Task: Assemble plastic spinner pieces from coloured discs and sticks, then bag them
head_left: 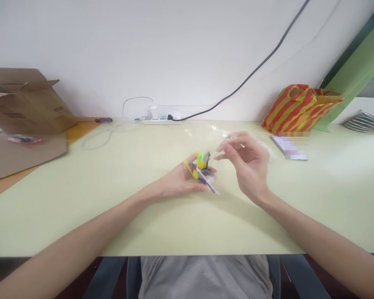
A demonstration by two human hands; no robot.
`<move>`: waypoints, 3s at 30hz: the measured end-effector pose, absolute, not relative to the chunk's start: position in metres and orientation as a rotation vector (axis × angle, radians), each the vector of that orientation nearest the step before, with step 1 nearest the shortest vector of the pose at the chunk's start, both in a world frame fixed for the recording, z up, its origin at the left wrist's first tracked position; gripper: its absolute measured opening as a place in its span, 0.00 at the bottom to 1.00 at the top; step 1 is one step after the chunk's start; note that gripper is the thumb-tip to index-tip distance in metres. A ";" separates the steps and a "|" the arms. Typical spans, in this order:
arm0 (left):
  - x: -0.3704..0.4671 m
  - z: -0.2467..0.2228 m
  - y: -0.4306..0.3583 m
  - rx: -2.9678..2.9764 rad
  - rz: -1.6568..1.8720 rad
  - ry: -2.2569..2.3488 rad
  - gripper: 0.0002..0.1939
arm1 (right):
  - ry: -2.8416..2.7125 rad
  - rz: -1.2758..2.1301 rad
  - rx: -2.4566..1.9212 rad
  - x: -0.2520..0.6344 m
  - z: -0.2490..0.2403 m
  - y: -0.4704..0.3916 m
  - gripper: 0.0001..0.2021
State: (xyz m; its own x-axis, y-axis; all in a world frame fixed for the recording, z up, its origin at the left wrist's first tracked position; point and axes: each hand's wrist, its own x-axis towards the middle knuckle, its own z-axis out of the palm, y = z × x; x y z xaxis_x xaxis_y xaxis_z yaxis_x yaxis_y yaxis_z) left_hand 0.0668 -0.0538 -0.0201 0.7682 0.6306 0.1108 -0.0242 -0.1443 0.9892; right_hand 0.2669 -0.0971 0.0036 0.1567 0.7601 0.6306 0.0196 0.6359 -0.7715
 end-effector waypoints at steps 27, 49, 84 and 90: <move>0.064 -0.020 -0.048 1.716 0.878 0.647 0.28 | -1.447 0.741 -0.838 0.278 -0.003 -0.082 0.13; 0.056 -0.009 -0.047 2.240 1.425 0.960 0.07 | -1.627 0.455 -0.942 0.283 -0.008 -0.084 0.18; 0.061 -0.006 -0.046 1.744 0.778 0.829 0.38 | -1.386 0.734 -1.015 0.278 -0.010 -0.077 0.09; 0.059 -0.008 -0.048 1.702 0.717 0.683 0.45 | -1.519 0.766 -0.933 0.279 -0.011 -0.077 0.10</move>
State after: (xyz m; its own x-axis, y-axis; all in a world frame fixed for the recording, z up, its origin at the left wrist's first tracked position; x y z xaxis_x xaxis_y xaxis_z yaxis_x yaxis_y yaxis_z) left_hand 0.0591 -0.0475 -0.0077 0.6491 0.7516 0.1169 0.0804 -0.2206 0.9720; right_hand 0.2790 -0.0765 -0.0109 -0.0465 0.8807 0.4714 0.1440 0.4729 -0.8693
